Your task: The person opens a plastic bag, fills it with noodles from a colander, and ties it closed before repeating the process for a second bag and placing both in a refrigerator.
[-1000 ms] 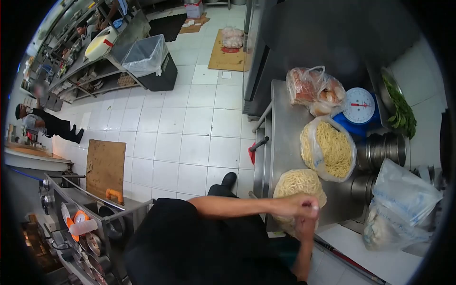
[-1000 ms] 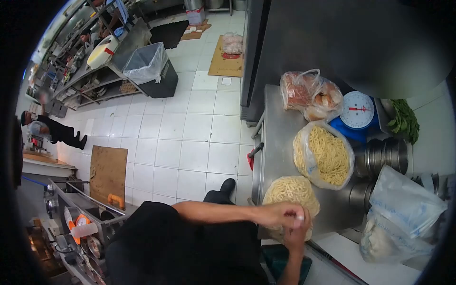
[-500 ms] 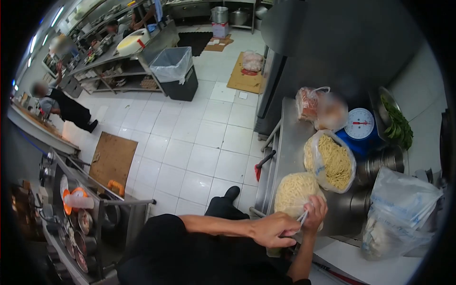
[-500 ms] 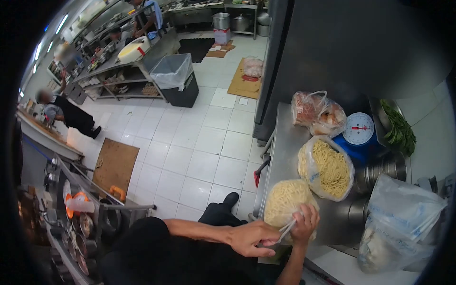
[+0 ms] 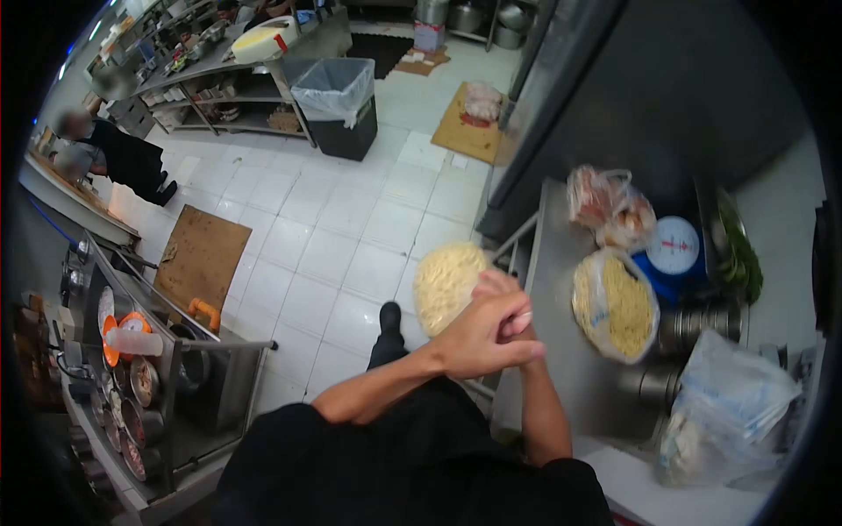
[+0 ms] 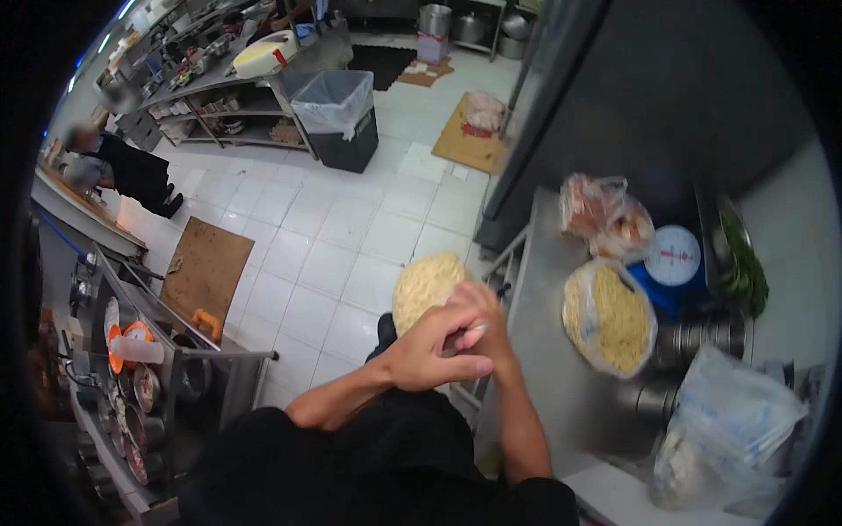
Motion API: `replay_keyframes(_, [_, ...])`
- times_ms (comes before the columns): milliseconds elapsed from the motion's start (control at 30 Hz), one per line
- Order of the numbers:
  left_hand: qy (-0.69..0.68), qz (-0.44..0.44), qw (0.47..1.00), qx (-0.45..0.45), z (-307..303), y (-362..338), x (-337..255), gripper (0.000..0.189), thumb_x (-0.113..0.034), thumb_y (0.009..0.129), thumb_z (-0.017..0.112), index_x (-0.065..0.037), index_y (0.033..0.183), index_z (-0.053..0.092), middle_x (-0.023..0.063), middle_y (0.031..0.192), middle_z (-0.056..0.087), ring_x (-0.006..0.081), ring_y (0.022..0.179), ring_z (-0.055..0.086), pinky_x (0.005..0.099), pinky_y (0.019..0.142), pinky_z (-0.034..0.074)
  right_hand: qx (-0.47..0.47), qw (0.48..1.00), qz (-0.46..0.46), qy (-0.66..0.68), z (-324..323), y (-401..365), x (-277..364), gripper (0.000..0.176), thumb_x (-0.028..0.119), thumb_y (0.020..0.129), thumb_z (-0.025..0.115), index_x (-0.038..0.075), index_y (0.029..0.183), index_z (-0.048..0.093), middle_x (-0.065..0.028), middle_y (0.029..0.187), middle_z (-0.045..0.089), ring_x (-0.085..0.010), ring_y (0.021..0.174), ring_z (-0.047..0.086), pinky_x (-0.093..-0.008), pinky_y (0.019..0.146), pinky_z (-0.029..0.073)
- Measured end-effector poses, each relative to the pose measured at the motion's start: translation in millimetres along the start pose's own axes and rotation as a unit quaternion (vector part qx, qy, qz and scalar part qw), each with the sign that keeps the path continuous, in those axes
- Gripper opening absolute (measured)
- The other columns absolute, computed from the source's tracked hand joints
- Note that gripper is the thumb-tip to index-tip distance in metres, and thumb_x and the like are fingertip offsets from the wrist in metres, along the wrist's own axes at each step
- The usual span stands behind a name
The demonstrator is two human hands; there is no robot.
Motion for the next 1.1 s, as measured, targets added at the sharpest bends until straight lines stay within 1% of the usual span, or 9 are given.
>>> replay_keyframes(67, [0.018, -0.01, 0.999, -0.037, -35, 2, 28, 0.039, -0.025, 0.075, 0.07, -0.008, 0.069, 0.035, -0.0011, 0.065, 0.033, 0.0088, 0.059, 0.031, 0.0251, 0.051, 0.027, 0.046, 0.998, -0.035, 0.0, 42, 11, -11, 0.016, 0.018, 0.074, 0.063, 0.006, 0.084, 0.059, -0.0137, 0.098, 0.06, -0.0327, 0.096, 0.053, -0.0418, 0.084, 0.041])
replay_keyframes(167, [0.003, -0.087, 0.993, -0.078, -86, 3, 53, 0.039, -0.027, 0.074, 0.071, -0.007, 0.07, 0.038, -0.0001, 0.066, 0.034, 0.0091, 0.062, 0.034, 0.0253, 0.052, 0.031, -0.087, 0.996, -0.006, -0.033, 86, 28, -15, 0.015, 0.017, 0.074, 0.063, 0.003, 0.077, 0.057, -0.0132, 0.089, 0.058, -0.0269, 0.089, 0.055, -0.0374, 0.075, 0.043])
replay_keyframes(500, [0.083, -0.135, 0.983, -0.092, -226, 50, 106, 0.035, -0.034, 0.076, 0.068, -0.003, 0.076, 0.053, 0.0065, 0.066, 0.045, 0.0193, 0.06, 0.047, 0.0315, 0.057, 0.039, 0.057, 0.959, 0.193, 0.2, 157, 130, -53, 0.015, 0.014, 0.077, 0.06, 0.001, 0.072, 0.055, -0.0119, 0.084, 0.057, -0.0234, 0.082, 0.056, -0.0333, 0.07, 0.043])
replay_keyframes(733, [0.139, -0.104, 0.975, -0.142, -327, 131, 128, 0.043, -0.041, 0.078, 0.061, 0.001, 0.069, 0.06, 0.0174, 0.062, 0.056, 0.0349, 0.055, 0.054, 0.0387, 0.055, 0.043, 0.019, 0.969, 0.117, 0.217, 167, 281, -84, 0.018, 0.014, 0.081, 0.056, -0.002, 0.074, 0.058, -0.0078, 0.077, 0.058, -0.0157, 0.07, 0.054, -0.0291, 0.064, 0.043])
replay_keyframes(800, [0.207, -0.161, 0.958, -0.118, -363, 162, 144, 0.042, -0.041, 0.078, 0.06, 0.0, 0.071, 0.062, 0.0163, 0.061, 0.056, 0.0339, 0.059, 0.055, 0.0387, 0.056, 0.044, 0.019, 0.879, 0.233, 0.415, 189, 304, -117, 0.018, 0.013, 0.081, 0.054, 0.002, 0.067, 0.052, -0.0046, 0.074, 0.055, -0.0111, 0.066, 0.049, -0.0245, 0.06, 0.037])
replay_keyframes(867, [0.262, -0.225, 0.934, -0.089, -399, 189, 158, 0.041, -0.041, 0.079, 0.06, 0.0, 0.072, 0.063, 0.0151, 0.059, 0.056, 0.0329, 0.062, 0.055, 0.0388, 0.058, 0.045, 0.059, 0.872, 0.26, 0.411, 201, 339, -137, 0.016, 0.012, 0.08, 0.053, 0.002, 0.068, 0.053, -0.004, 0.075, 0.055, -0.0095, 0.063, 0.047, -0.0236, 0.058, 0.036])
replay_keyframes(967, [0.407, -0.233, 0.881, -0.063, -464, 228, 173, 0.035, -0.037, 0.079, 0.061, -0.003, 0.082, 0.065, 0.0134, 0.073, 0.062, 0.0302, 0.076, 0.056, 0.0382, 0.067, 0.047, 0.099, 0.843, 0.302, 0.435, 219, 406, -176, 0.012, 0.007, 0.077, 0.05, 0.003, 0.065, 0.051, -0.0025, 0.07, 0.054, -0.0064, 0.055, 0.04, -0.0233, 0.051, 0.03])
replay_keyframes(1033, [0.458, -0.083, 0.863, -0.194, -508, 247, 171, 0.032, -0.033, 0.08, 0.063, -0.006, 0.097, 0.064, 0.0126, 0.092, 0.063, 0.0284, 0.089, 0.054, 0.0366, 0.077, 0.046, 0.152, 0.839, 0.331, 0.403, 227, 446, -217, 0.014, 0.005, 0.075, 0.049, 0.004, 0.061, 0.048, -0.0001, 0.062, 0.049, -0.0057, 0.052, 0.037, -0.023, 0.048, 0.027])
replay_keyframes(1100, [0.494, -0.098, 0.81, -0.3, -566, 250, 181, 0.034, -0.03, 0.08, 0.063, -0.008, 0.106, 0.06, 0.0131, 0.107, 0.059, 0.0288, 0.094, 0.053, 0.0375, 0.083, 0.044, 0.172, 0.852, 0.343, 0.356, 226, 488, -244, 0.016, 0.005, 0.075, 0.05, 0.004, 0.059, 0.045, 0.0008, 0.056, 0.045, -0.0057, 0.05, 0.035, -0.0225, 0.047, 0.027])
Point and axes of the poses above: each hand's wrist, its own y-axis towards the middle knuckle, its own z-axis out of the palm, x = y × z, the point moved 4 cm from there along y, towards the middle knuckle
